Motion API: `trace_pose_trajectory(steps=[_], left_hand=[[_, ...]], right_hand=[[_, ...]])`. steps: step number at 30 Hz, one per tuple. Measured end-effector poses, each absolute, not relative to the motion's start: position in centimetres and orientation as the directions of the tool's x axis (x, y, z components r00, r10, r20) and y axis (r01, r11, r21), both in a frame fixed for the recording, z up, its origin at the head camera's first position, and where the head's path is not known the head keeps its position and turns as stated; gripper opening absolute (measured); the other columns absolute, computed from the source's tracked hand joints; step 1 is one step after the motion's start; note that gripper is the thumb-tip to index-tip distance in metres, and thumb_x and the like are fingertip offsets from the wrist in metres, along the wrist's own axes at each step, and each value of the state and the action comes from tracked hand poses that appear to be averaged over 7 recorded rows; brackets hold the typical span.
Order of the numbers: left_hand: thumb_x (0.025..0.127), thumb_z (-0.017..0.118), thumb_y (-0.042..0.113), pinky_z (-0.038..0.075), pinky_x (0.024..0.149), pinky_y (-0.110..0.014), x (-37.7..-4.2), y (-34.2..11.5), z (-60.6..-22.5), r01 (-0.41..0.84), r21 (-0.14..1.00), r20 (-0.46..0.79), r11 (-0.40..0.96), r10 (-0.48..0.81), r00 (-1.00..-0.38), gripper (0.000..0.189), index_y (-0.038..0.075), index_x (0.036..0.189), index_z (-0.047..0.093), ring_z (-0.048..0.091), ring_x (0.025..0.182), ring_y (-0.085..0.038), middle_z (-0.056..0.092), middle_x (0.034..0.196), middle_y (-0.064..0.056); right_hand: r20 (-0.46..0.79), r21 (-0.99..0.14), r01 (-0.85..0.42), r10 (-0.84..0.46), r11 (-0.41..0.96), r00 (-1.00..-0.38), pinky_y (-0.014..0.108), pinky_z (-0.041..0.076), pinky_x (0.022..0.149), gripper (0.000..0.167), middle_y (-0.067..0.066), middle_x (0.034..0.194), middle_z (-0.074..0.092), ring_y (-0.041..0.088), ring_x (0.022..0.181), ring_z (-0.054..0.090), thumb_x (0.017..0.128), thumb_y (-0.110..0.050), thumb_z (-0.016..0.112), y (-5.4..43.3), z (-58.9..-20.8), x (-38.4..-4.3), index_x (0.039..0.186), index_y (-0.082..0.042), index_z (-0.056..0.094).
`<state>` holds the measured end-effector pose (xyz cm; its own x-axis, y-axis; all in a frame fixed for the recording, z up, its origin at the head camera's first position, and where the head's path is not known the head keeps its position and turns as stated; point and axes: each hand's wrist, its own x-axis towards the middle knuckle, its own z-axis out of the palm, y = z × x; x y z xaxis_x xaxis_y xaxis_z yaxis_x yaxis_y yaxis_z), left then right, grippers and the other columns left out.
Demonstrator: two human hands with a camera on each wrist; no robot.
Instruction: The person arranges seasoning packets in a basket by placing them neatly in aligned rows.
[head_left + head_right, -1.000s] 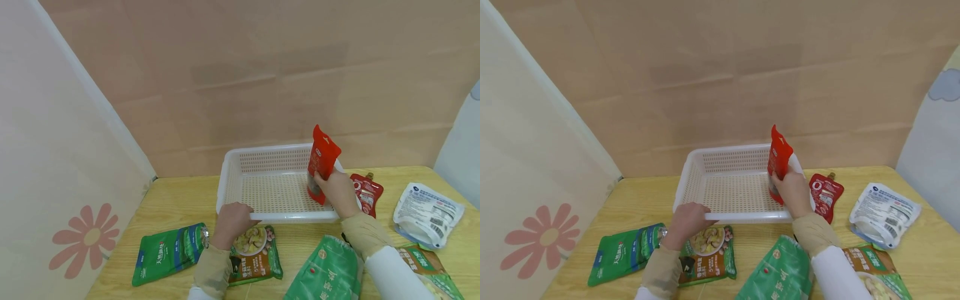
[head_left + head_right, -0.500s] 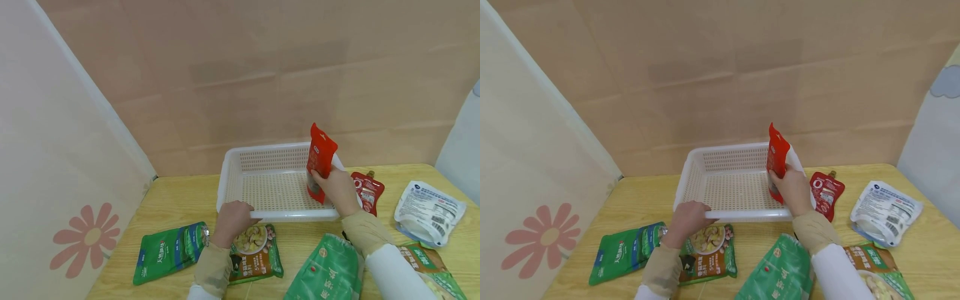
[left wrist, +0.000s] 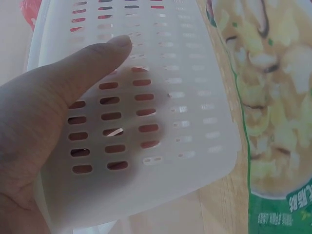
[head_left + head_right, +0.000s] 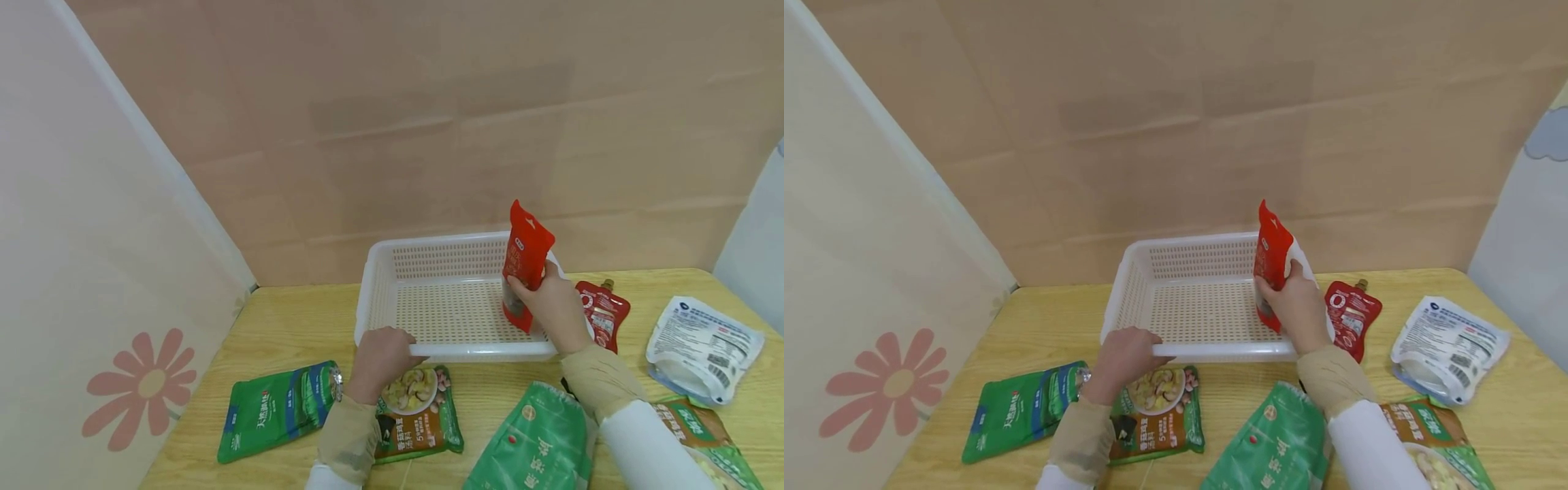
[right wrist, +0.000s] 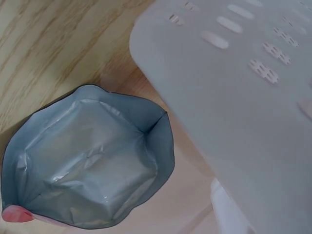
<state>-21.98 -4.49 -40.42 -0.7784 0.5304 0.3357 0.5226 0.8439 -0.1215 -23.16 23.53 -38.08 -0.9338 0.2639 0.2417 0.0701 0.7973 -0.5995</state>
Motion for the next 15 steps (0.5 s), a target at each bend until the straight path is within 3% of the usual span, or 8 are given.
trace_pose_trajectory(steps=[5, 15], left_hand=[[0.079, 0.071, 0.052, 0.029, 0.036, -0.019, -22.1, -4.41, -40.41, 0.536, -0.096, 0.342, 0.839, 0.533, -0.774, 0.036, 0.023, 0.057, 0.065, 0.033, 0.038, -0.003, 0.055, 0.044, 0.006], [0.08, 0.07, 0.051, 0.026, 0.036, -0.019, -22.15, -4.53, -40.54, 0.535, -0.079, 0.337, 0.841, 0.527, -0.78, 0.038, 0.024, 0.054, 0.063, 0.031, 0.038, -0.003, 0.053, 0.043, 0.006]], right_hand=[[0.219, -0.643, 0.069, 0.27, 0.762, -0.938, 0.057, 0.053, 0.079, 0.076, 0.034, 0.124, 0.056, 0.047, 0.096, 0.064, 0.091, -0.042, 0.059, 23.82, -38.13, -23.21, 0.14, 0.007, 0.026], [0.238, -0.691, 0.044, 0.284, 0.721, -0.929, 0.062, 0.048, 0.086, 0.08, 0.031, 0.135, 0.049, 0.047, 0.109, 0.058, 0.091, -0.043, 0.059, 23.65, -37.74, -23.27, 0.145, -0.001, 0.019]])
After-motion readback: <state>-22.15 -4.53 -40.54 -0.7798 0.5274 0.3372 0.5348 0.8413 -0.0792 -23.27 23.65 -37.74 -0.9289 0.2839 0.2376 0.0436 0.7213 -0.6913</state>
